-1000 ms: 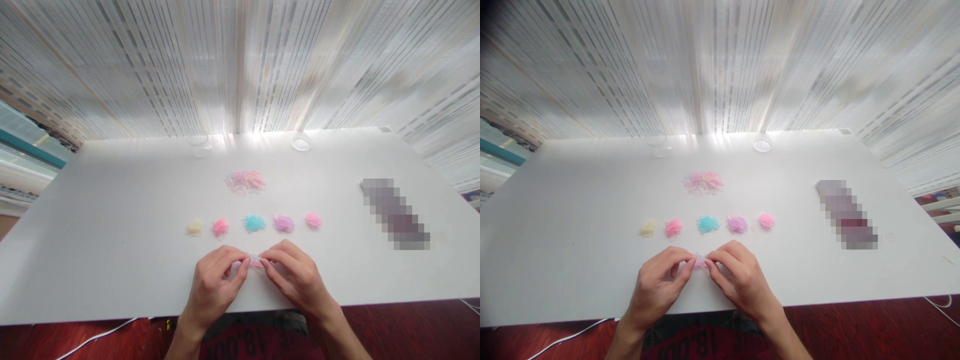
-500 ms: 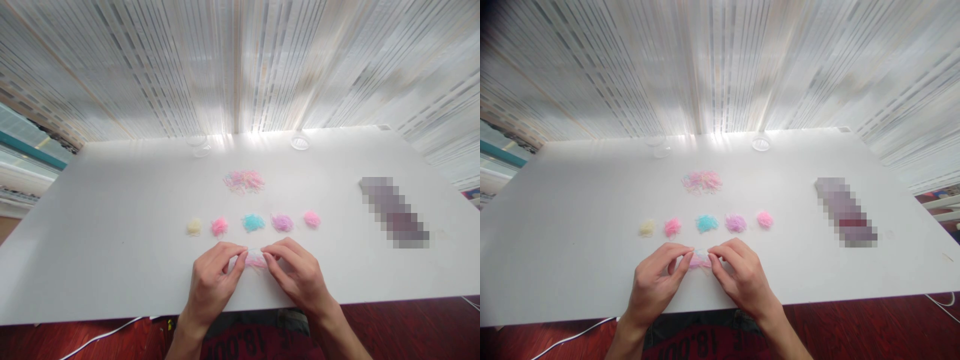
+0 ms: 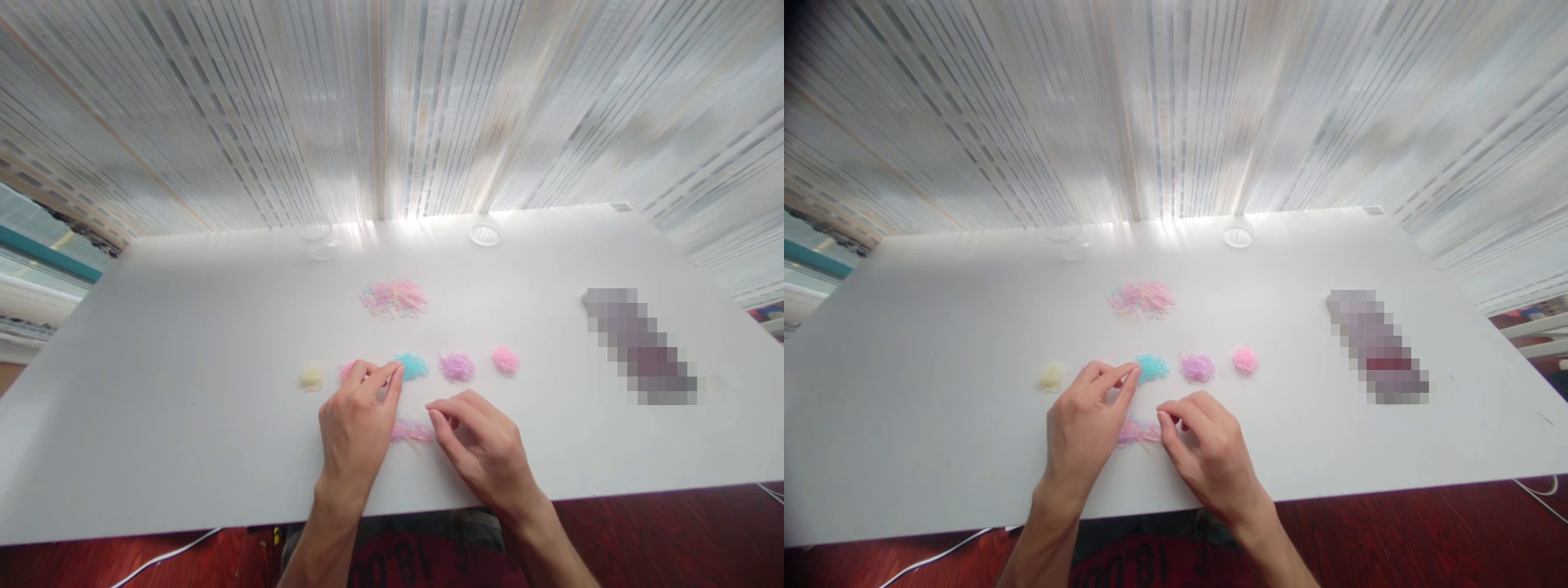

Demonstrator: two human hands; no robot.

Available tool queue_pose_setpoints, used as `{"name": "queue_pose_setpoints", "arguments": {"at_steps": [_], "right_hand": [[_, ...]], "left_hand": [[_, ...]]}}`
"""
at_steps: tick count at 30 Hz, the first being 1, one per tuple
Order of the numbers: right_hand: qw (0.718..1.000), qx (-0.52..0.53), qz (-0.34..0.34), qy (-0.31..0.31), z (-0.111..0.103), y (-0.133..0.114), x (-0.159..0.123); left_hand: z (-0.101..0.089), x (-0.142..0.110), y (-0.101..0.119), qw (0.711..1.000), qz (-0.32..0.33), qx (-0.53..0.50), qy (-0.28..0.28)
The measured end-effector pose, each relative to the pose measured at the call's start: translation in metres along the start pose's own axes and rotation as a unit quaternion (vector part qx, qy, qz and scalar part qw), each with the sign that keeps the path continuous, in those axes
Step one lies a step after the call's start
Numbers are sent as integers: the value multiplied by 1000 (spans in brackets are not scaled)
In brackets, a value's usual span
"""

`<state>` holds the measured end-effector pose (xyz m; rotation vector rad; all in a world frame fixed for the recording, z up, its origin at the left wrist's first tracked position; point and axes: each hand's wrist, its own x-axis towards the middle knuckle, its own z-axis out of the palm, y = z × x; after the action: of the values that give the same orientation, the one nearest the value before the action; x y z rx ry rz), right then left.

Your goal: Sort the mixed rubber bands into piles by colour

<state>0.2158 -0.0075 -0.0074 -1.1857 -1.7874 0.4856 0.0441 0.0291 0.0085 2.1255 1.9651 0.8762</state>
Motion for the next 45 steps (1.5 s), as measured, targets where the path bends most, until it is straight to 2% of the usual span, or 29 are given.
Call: {"name": "queue_pose_setpoints", "arguments": {"at_steps": [9,14,18,22,27,32,45], "right_hand": [[1000,0,2,-9,0,0,1],[1000,0,8,-15,0,0,-1],[999,5,12,-38,0,2,-2],[995,4,-10,-96,-2,4,-1],[990,-16,-21,-135,-2,3,-1],[992,-26,-24,-125,1,4,-1],[995,-6,-8,-102,0,4,0]], "left_hand": [[-2,-5,-8,999,34,-19,23],[-9,-13,-16,992,72,-96,43],[-18,-26,-30,976,146,-161,-9],[-25,-36,-42,968,187,-151,-73],[-22,-40,-45,969,192,-132,-89],[-18,-39,-45,968,192,-141,-80],[-23,-38,-41,966,184,-169,-71]]}}
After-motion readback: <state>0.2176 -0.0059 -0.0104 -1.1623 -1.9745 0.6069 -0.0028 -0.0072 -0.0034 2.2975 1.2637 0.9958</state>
